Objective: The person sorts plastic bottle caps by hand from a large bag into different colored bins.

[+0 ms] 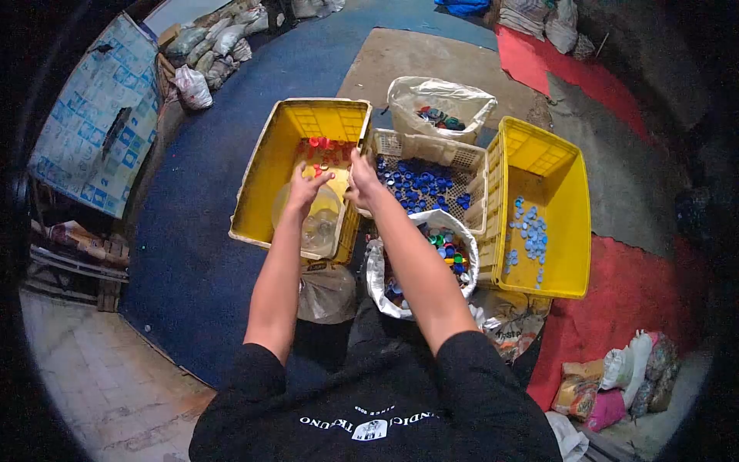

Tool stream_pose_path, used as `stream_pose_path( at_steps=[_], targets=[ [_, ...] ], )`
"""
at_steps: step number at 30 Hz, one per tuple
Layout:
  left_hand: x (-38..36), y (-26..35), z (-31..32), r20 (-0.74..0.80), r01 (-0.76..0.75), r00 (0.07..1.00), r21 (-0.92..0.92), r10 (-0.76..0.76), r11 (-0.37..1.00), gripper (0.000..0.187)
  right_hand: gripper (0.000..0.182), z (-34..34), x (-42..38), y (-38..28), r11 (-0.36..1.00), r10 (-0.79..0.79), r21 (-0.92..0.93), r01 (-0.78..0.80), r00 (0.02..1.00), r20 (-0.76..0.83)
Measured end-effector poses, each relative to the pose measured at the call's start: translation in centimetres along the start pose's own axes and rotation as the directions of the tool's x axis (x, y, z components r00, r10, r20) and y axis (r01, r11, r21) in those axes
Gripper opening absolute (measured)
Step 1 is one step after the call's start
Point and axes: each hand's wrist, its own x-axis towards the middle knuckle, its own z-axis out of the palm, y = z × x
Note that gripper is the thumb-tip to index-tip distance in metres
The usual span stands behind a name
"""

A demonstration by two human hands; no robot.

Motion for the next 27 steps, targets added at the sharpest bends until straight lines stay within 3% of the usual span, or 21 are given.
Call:
stream_pose_path(
  at_steps=[1, 2, 3, 5, 7, 9, 11, 13, 14, 15, 17, 18, 19, 21, 22, 25, 27],
  targets=[
    [-1.9, 0.1, -0.7, 0.015, 0.074, 0.997, 0.101, -0.076, 0.992, 0.075, 0.070, -0.3, -3.9, -0.2, 1.000, -0.009, -0.012, 0.011, 0.985, 0.171],
    [-3.6, -0.1, -1.2, 0.023, 0.141, 0.989, 0.200, -0.149, 0.970, 0.076, 0.073, -2.8, -2.9, 2.3, 0.999, 0.039, 0.025, -0.046, 0.971, 0.234],
    [-5.6, -1.1, -1.3, 0.036, 0.147, 0.987, 0.163, -0.154, 0.976, 0.068, 0.068, -4.6, -4.6, 3.8, 0.999, 0.047, 0.007, -0.049, 0.984, 0.174],
    [-10.2, -3.7, -0.7, 0.111, 0.188, 0.975, 0.070, -0.195, 0.980, 0.049, 0.060, -8.8, -9.1, 5.9, 0.996, 0.060, 0.046, -0.074, 0.967, 0.249],
    [-15.5, -2.9, 0.4, 0.269, 0.266, 0.933, -0.062, -0.241, 0.962, 0.039, 0.049, -12.5, -14.2, 6.8, 0.981, 0.061, 0.172, -0.095, 0.979, 0.194],
    [-20.2, -2.6, 1.7, 0.360, 0.206, 0.918, -0.073, -0.166, 0.976, 0.037, 0.042, -17.1, -17.3, 8.6, 0.968, 0.026, 0.249, -0.045, 0.997, 0.078],
    [-24.3, -1.6, 2.9, 0.408, 0.218, 0.896, -0.065, -0.174, 0.974, 0.037, 0.037, -20.3, -20.0, 10.0, 0.980, -0.015, 0.197, 0.027, 0.998, -0.065],
    [-27.0, 0.5, 3.3, 0.482, -0.068, 0.873, 0.275, -0.076, 0.959, 0.037, 0.033, -22.4, -21.0, 11.3, 1.000, -0.027, -0.007, 0.027, 0.980, -0.200],
    [-27.7, 0.2, 2.9, 0.623, -0.476, 0.770, 0.418, 0.137, 0.774, 0.040, 0.031, -23.1, -20.9, 12.2, 0.996, -0.059, -0.072, 0.043, 0.970, -0.235],
    [-28.3, 0.0, 3.1, 0.631, -0.479, 0.764, 0.414, 0.135, 0.774, 0.040, 0.033, -23.4, -20.6, 13.1, 0.987, -0.080, -0.151, 0.046, 0.972, -0.223],
    [-29.5, -0.4, 3.5, 0.787, -0.762, 0.562, 0.372, 0.254, 0.531, 0.041, 0.032, -22.8, -19.5, 14.6, 0.931, -0.113, -0.363, 0.048, 0.981, -0.158],
    [-30.2, -1.0, 3.6, 0.771, -0.732, 0.614, 0.477, 0.168, 0.486, 0.042, 0.030, -20.4, -20.0, 13.7, 0.763, -0.238, -0.639, 0.097, 0.961, -0.139],
    [-30.5, -1.4, 3.4, 0.775, -0.736, 0.609, 0.474, 0.168, 0.484, 0.042, 0.031, -19.5, -18.9, 15.3, 0.680, -0.356, -0.706, 0.197, 0.931, -0.084],
    [-30.6, -1.7, 3.3, 0.686, -0.632, 0.717, 0.715, -0.124, 0.300, 0.049, 0.034, -17.0, -17.6, 15.7, 0.399, -0.328, -0.896, 0.195, 0.943, 0.059],
    [-30.6, -1.6, 3.4, 0.648, -0.615, 0.761, 0.739, -0.038, 0.277, 0.048, 0.034, -16.6, -15.9, 17.2, 0.236, -0.475, -0.907, 0.348, 0.856, 0.205],
    [-29.8, -0.8, 3.5, 0.627, -0.591, 0.771, 0.770, -0.110, 0.241, 0.042, 0.031, -14.4, -13.8, 18.1, -0.091, -0.646, -0.962, 0.258, 0.720, 0.254],
    [-29.7, -0.2, 3.6, 0.630, -0.605, 0.775, 0.764, -0.056, 0.223, 0.037, 0.033, -14.2, -12.5, 17.8, -0.126, -0.593, -0.973, 0.195, 0.771, 0.231]
  ],
)
